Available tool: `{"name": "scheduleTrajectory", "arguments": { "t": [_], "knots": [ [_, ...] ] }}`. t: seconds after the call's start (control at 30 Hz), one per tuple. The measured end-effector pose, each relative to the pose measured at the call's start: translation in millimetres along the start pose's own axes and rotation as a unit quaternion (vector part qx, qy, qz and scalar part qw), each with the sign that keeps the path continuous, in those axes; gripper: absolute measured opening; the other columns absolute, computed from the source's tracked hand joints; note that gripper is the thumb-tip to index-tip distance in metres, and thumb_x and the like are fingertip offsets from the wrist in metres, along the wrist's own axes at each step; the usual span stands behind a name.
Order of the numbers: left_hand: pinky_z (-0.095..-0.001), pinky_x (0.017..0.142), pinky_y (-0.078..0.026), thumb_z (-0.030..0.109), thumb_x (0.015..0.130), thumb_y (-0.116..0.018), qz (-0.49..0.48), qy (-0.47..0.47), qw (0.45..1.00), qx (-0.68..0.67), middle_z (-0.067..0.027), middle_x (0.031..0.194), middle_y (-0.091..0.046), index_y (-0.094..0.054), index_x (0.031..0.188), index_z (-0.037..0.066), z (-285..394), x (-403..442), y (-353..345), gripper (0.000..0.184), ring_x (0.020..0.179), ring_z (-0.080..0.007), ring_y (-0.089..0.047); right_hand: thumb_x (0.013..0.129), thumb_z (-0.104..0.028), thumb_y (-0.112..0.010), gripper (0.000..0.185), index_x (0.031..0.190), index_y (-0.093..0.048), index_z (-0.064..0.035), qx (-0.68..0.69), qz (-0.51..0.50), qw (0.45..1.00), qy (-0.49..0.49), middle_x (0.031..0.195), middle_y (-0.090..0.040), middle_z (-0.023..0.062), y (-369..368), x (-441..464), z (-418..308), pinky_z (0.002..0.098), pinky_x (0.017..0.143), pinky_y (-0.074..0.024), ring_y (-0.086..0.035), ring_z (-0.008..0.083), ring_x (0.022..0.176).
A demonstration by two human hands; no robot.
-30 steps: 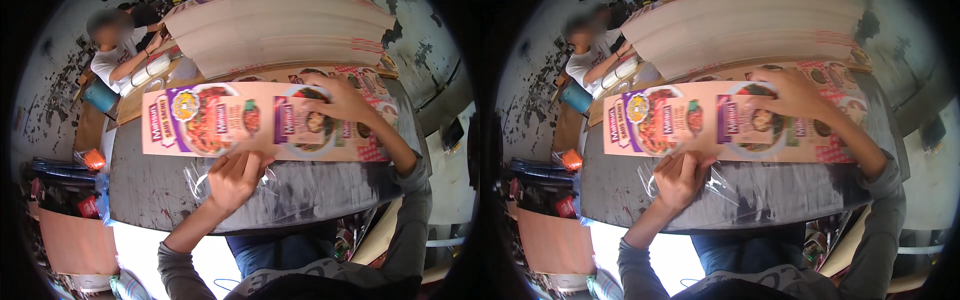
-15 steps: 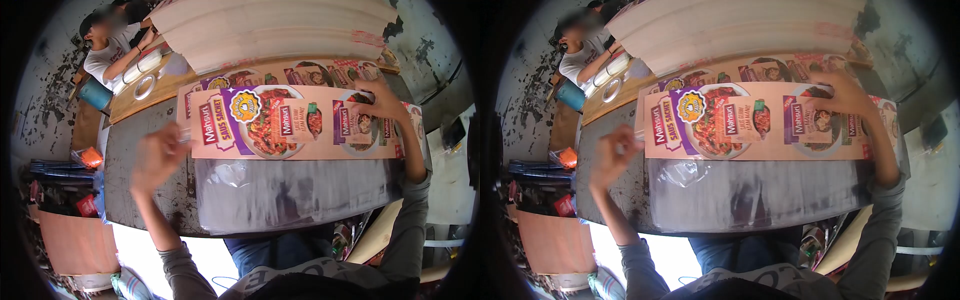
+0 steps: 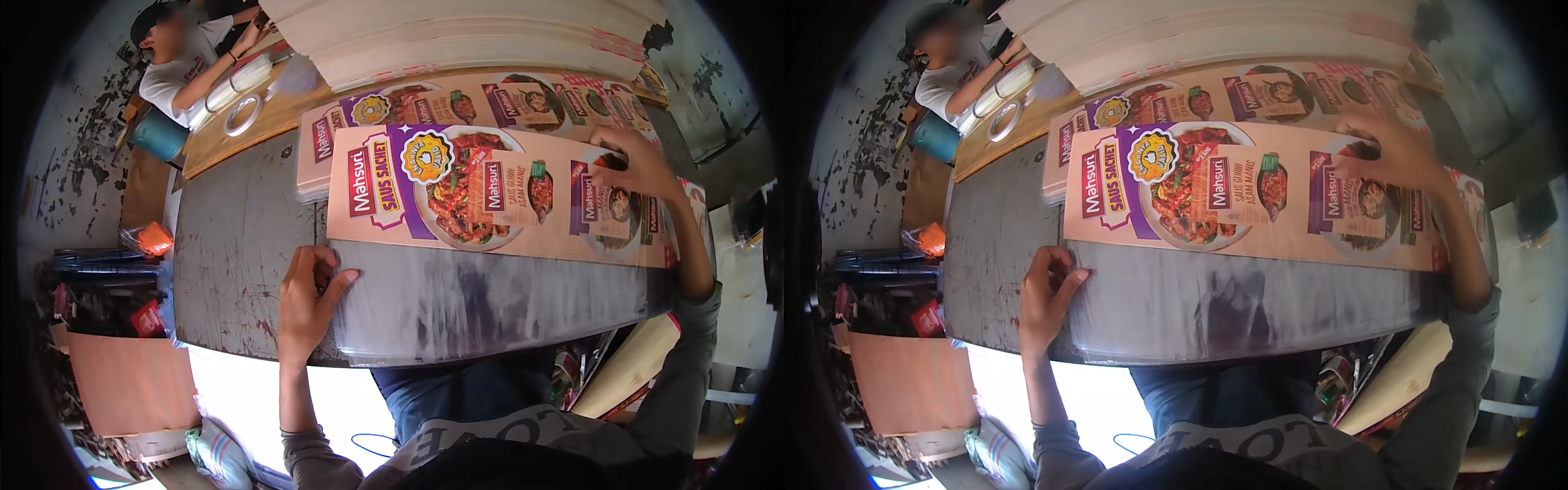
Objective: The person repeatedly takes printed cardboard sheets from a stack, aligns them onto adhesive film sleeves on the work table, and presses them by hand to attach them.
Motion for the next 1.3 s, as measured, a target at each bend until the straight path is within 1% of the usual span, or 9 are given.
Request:
{"name": "scheduleTrajectory", "arguments": {
  "t": [0.07,0.27,0.47,0.53,0.67,0.77,0.83,1.03,1.3],
  "knots": [
    [-0.0281,0.060,-0.043,0.015,0.076,-0.071,0.057,-0.016,0.998,-0.020,-0.0089,0.077,-0.052,-0.052,0.086,-0.002,3,1,4,0.027,0.062,-0.0160,-0.049,0.072,-0.022,-0.074,0.031,0.082,-0.052,-0.0017,0.016,0.000,1.000,-0.002,0.073,-0.049,0.0021,-1,-5,-6,0.0264,0.064,-0.0374,-0.046,0.0108,0.069],
    [-0.0287,0.060,-0.044,0.010,0.079,-0.066,0.058,-0.048,0.997,0.018,-0.0113,0.077,-0.055,-0.053,0.087,-0.003,7,13,6,0.020,0.063,-0.0165,-0.052,0.073,-0.021,-0.073,0.029,0.083,-0.054,-0.0016,-0.004,-0.013,0.999,-0.033,0.074,-0.051,0.0023,7,-5,-19,0.0260,0.063,-0.0374,-0.048,0.0102,0.071],
    [-0.0267,0.058,-0.042,0.007,0.085,-0.058,0.068,-0.047,0.996,-0.037,-0.0105,0.072,-0.057,-0.051,0.086,-0.003,3,15,6,0.013,0.062,-0.0134,-0.053,0.075,-0.034,-0.070,0.038,0.077,-0.051,-0.0006,-0.083,-0.102,0.990,-0.044,0.070,-0.047,0.0064,-9,3,-26,0.0295,0.059,-0.0369,-0.047,0.0144,0.067],
    [-0.0257,0.057,-0.042,0.007,0.087,-0.054,0.086,-0.052,0.993,-0.068,-0.0096,0.069,-0.057,-0.050,0.087,-0.003,-2,16,4,0.011,0.060,-0.0123,-0.052,0.074,-0.038,-0.069,0.042,0.076,-0.050,-0.0009,-0.059,0.011,0.998,0.018,0.069,-0.052,0.0108,-22,11,-40,0.0322,0.057,-0.0385,-0.053,0.0204,0.065],
    [-0.0215,0.060,-0.039,0.009,0.095,-0.042,0.092,0.008,0.973,-0.210,-0.0038,0.068,-0.055,-0.046,0.094,0.000,-14,17,5,0.010,0.062,-0.0071,-0.048,0.074,-0.038,-0.069,0.040,0.080,-0.054,-0.0021,-0.105,0.063,0.991,0.044,0.067,-0.055,0.0135,-34,16,-50,0.0343,0.056,-0.0398,-0.055,0.0264,0.062],
    [-0.0206,0.058,-0.041,0.009,0.096,-0.040,0.129,-0.013,0.973,-0.193,-0.0039,0.064,-0.056,-0.045,0.100,-0.002,-16,13,-2,0.012,0.058,-0.0066,-0.049,0.073,-0.039,-0.070,0.038,0.082,-0.057,-0.0035,-0.099,0.127,0.978,0.129,0.066,-0.055,0.0125,-24,22,-61,0.0355,0.055,-0.0406,-0.055,0.0281,0.059],
    [-0.0209,0.055,-0.042,0.007,0.095,-0.041,0.147,-0.023,0.972,-0.182,-0.0049,0.062,-0.057,-0.047,0.098,-0.003,-12,12,-3,0.011,0.056,-0.0068,-0.051,0.071,-0.039,-0.070,0.039,0.087,-0.060,-0.0052,-0.139,0.065,0.986,0.067,0.068,-0.057,0.0110,-19,31,-48,0.0353,0.057,-0.0415,-0.056,0.0268,0.061],
    [-0.0202,0.049,-0.042,0.005,0.092,-0.046,0.150,-0.020,0.972,-0.181,-0.0052,0.060,-0.059,-0.054,0.092,-0.005,-12,12,-4,0.013,0.051,-0.0057,-0.051,0.071,-0.040,-0.070,0.042,0.097,-0.064,-0.0074,-0.161,0.061,0.982,0.072,0.072,-0.058,0.0118,-7,45,-51,0.0339,0.062,-0.0432,-0.057,0.0272,0.065],
    [-0.0203,0.044,-0.039,0.005,0.091,-0.048,0.167,-0.035,0.981,-0.087,-0.0052,0.058,-0.060,-0.055,0.091,-0.004,-1,10,-2,0.011,0.046,-0.0048,-0.048,0.076,-0.043,-0.066,0.042,0.087,-0.060,-0.0031,-0.139,0.081,0.981,0.111,0.070,-0.057,0.0139,-12,70,-43,0.0344,0.064,-0.0432,-0.057,0.0271,0.069]
  ]
}}
Point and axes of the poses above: each hand's wrist, its own x-axis towards the middle knuckle, its own y-axis out of the back of the hand, z = x × y, the point moved 7 cm from there along x, towards the middle knuckle
